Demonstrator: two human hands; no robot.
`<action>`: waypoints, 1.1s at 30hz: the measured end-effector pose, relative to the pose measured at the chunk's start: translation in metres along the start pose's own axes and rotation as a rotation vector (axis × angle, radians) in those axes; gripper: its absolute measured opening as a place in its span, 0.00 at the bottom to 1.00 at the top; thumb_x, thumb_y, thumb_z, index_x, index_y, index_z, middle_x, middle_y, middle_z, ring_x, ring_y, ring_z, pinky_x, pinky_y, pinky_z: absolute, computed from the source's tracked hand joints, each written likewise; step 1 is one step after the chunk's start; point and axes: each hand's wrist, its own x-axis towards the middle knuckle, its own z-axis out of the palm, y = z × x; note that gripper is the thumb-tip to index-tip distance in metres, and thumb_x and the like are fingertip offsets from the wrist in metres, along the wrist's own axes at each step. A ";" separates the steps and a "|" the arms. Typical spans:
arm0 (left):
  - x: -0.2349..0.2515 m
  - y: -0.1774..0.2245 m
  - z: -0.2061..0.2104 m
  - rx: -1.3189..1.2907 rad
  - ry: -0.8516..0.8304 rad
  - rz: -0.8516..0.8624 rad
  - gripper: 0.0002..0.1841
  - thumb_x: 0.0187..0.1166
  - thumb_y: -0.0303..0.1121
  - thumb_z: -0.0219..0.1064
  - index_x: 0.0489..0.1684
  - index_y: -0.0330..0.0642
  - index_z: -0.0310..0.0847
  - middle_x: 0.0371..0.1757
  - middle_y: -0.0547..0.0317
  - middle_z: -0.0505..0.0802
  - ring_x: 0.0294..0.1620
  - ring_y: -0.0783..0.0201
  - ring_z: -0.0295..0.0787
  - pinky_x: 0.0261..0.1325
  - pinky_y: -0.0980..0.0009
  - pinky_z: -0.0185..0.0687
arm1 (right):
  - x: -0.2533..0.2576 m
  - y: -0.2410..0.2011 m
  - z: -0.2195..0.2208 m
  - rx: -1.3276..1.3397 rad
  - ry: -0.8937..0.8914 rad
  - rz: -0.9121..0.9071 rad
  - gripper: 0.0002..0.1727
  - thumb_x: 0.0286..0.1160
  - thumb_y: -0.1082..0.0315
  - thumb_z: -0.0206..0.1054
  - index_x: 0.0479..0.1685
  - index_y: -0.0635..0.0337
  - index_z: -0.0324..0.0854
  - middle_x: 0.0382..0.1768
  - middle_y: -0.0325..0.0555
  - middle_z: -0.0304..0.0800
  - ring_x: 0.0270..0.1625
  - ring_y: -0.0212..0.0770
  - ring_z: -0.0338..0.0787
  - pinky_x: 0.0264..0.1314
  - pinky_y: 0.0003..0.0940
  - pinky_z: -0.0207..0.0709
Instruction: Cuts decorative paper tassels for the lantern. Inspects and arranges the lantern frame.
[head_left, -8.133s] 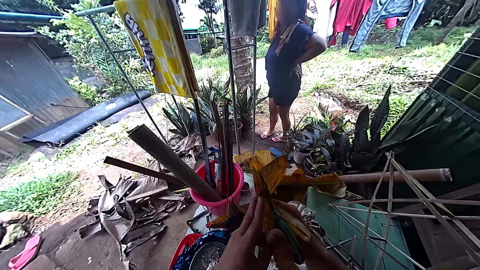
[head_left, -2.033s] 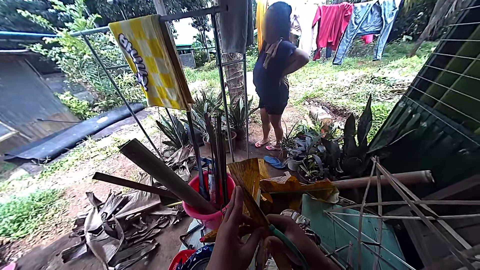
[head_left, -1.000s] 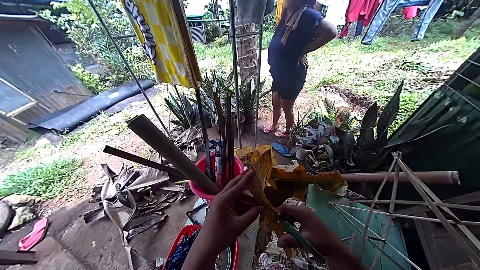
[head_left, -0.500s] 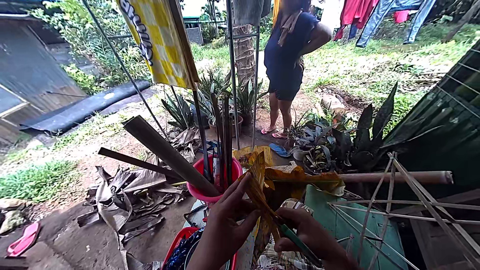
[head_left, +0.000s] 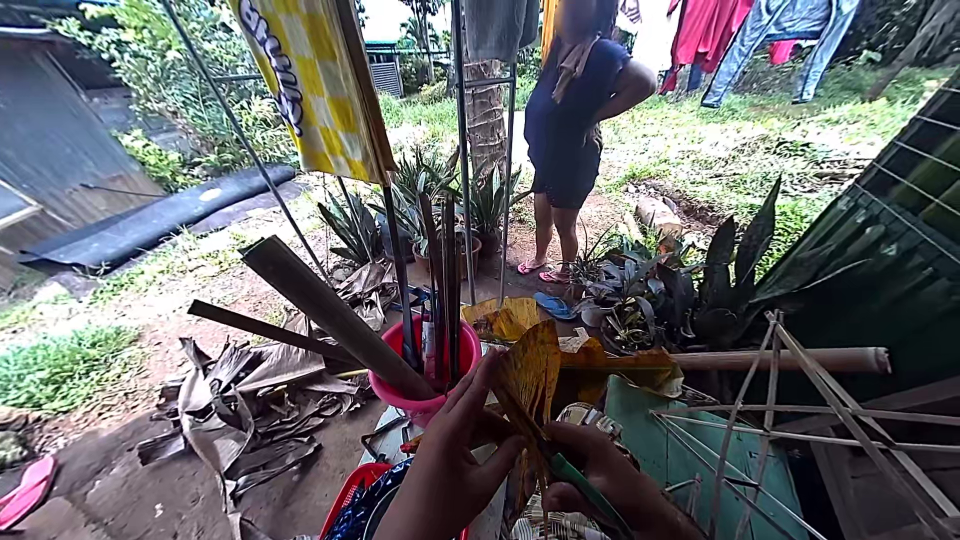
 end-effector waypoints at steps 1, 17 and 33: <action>0.000 0.000 0.001 -0.006 0.001 0.000 0.49 0.65 0.19 0.79 0.92 0.34 0.54 0.86 0.49 0.71 0.44 0.63 0.95 0.50 0.66 0.97 | 0.001 -0.001 0.001 0.019 -0.006 0.000 0.30 0.66 0.40 0.78 0.47 0.61 0.84 0.24 0.34 0.84 0.23 0.20 0.77 0.24 0.16 0.71; -0.007 0.003 0.006 -0.057 -0.003 -0.033 0.53 0.60 0.12 0.77 0.93 0.35 0.49 0.90 0.50 0.65 0.43 0.63 0.96 0.49 0.64 0.97 | 0.001 0.007 0.006 -0.008 0.006 -0.049 0.30 0.68 0.41 0.77 0.44 0.64 0.83 0.23 0.35 0.82 0.25 0.21 0.78 0.27 0.19 0.73; -0.035 -0.020 0.052 -0.352 0.209 -0.098 0.40 0.89 0.53 0.52 0.88 0.29 0.47 0.80 0.63 0.78 0.78 0.75 0.75 0.82 0.69 0.72 | 0.001 0.009 0.017 -0.107 0.034 -0.114 0.34 0.68 0.38 0.76 0.45 0.66 0.83 0.26 0.40 0.85 0.28 0.24 0.83 0.31 0.23 0.79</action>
